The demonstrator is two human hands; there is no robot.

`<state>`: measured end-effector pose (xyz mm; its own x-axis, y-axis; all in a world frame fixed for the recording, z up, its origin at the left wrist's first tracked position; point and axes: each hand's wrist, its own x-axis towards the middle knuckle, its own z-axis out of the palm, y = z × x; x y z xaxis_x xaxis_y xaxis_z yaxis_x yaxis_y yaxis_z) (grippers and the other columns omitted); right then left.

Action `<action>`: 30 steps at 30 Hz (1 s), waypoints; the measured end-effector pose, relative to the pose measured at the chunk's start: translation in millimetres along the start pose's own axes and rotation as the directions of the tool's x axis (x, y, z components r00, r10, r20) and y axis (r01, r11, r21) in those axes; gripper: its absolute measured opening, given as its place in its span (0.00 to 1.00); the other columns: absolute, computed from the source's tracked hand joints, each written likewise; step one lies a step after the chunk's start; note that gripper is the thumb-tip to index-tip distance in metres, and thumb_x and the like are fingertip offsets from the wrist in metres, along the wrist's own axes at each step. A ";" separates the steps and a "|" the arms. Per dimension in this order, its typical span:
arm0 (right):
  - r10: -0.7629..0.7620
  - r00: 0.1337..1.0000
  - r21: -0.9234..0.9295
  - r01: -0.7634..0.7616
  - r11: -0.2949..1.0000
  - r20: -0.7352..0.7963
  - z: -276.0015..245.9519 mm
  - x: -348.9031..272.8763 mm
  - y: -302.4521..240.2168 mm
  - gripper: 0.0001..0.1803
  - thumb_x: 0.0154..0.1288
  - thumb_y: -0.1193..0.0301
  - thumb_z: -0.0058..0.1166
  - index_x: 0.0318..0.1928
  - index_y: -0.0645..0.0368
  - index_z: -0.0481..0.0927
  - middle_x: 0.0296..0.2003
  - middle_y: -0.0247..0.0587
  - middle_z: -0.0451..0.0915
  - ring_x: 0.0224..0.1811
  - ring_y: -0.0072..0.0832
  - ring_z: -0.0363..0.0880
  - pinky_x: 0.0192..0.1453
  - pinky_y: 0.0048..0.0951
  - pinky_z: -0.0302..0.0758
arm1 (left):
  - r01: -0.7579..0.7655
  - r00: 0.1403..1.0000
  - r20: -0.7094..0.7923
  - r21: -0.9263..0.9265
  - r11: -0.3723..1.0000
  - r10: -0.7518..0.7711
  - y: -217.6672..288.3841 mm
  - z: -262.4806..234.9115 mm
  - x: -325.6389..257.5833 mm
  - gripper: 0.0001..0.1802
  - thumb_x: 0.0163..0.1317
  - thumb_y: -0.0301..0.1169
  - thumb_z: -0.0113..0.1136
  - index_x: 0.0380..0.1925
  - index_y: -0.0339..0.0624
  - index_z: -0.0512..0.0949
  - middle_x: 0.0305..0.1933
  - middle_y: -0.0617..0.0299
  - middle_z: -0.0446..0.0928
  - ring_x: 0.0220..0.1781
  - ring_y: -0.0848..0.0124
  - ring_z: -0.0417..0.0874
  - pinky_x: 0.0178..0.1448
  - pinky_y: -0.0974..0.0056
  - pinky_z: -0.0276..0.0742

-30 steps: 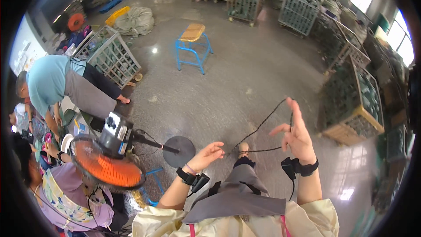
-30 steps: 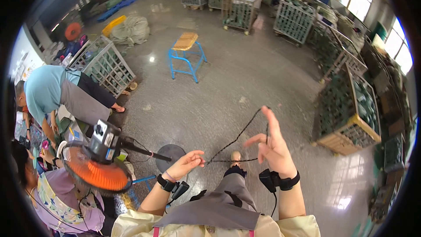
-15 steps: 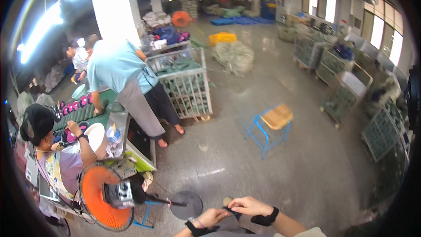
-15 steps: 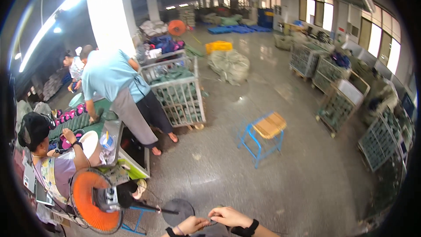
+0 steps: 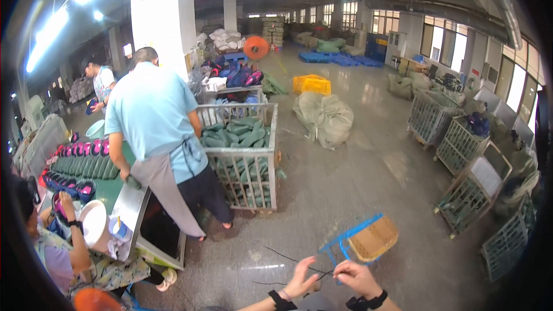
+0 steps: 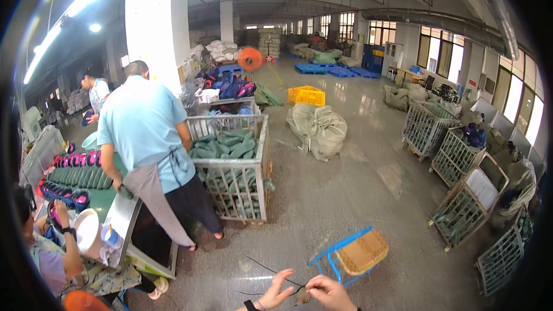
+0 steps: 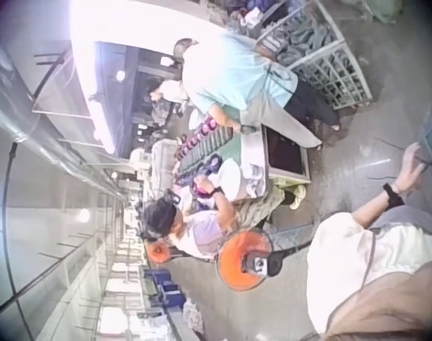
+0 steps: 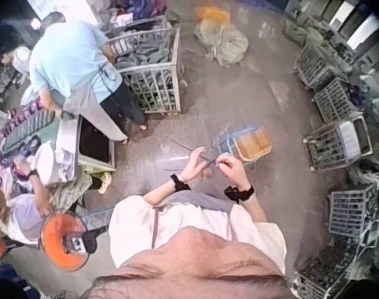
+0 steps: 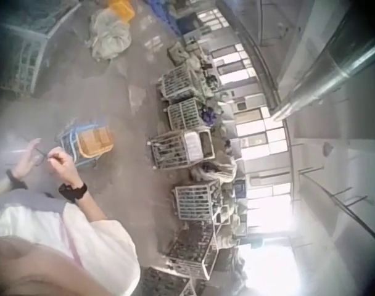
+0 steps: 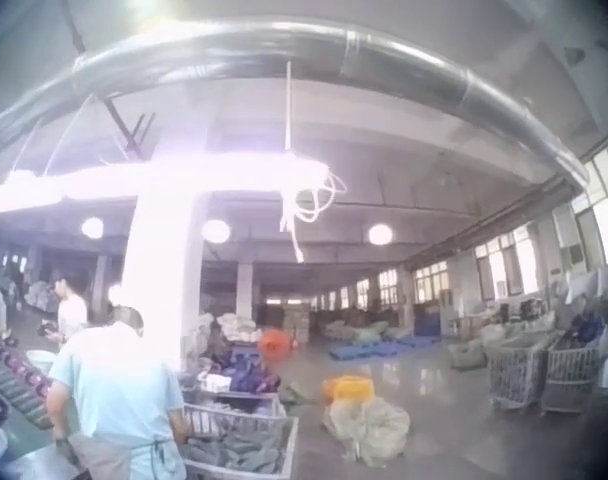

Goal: The recorder is documenting production numbers on a clipboard and then organizing pairs of blue and pink shoes on a table and into a large bag.

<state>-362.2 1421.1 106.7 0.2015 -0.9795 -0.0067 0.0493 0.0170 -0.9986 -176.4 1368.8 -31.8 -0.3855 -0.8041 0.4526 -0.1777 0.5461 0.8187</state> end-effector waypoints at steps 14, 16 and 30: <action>0.026 0.889 0.093 0.019 0.995 -0.457 -285.5 368.0 22.7 0.04 0.55 0.82 0.48 0.31 0.64 0.76 0.21 0.34 0.74 0.16 0.16 0.69 0.22 0.17 0.70 | 0.543 0.734 0.530 -0.084 0.835 -0.424 -174.1 -45.7 382.2 0.18 0.68 0.41 0.44 0.36 0.35 0.74 0.29 0.61 0.74 0.33 0.72 0.74 0.41 0.67 0.70; 0.153 0.912 0.201 -0.080 0.976 -0.380 -303.5 424.9 28.1 0.04 0.56 0.81 0.48 0.31 0.64 0.75 0.21 0.33 0.74 0.16 0.15 0.68 0.20 0.16 0.69 | 0.669 0.698 0.466 -0.154 0.727 -0.544 -209.3 -62.7 414.5 0.15 0.68 0.38 0.45 0.35 0.37 0.74 0.32 0.62 0.75 0.34 0.75 0.73 0.42 0.69 0.69; 0.191 0.941 -0.784 0.109 0.611 0.280 -380.9 874.1 33.1 0.15 0.62 0.59 0.50 0.42 0.55 0.79 0.32 0.40 0.82 0.34 0.31 0.81 0.39 0.30 0.75 | -0.061 0.996 -0.028 0.525 0.849 0.088 -338.4 -183.7 784.0 0.08 0.59 0.31 0.56 0.36 0.38 0.76 0.41 0.58 0.77 0.46 0.62 0.77 0.49 0.64 0.70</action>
<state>-557.0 488.9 48.1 0.4726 -0.8621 -0.1830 -0.7151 -0.2537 -0.6514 -252.2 510.3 110.9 -0.3743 -0.7589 0.5329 -0.6031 0.6357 0.4818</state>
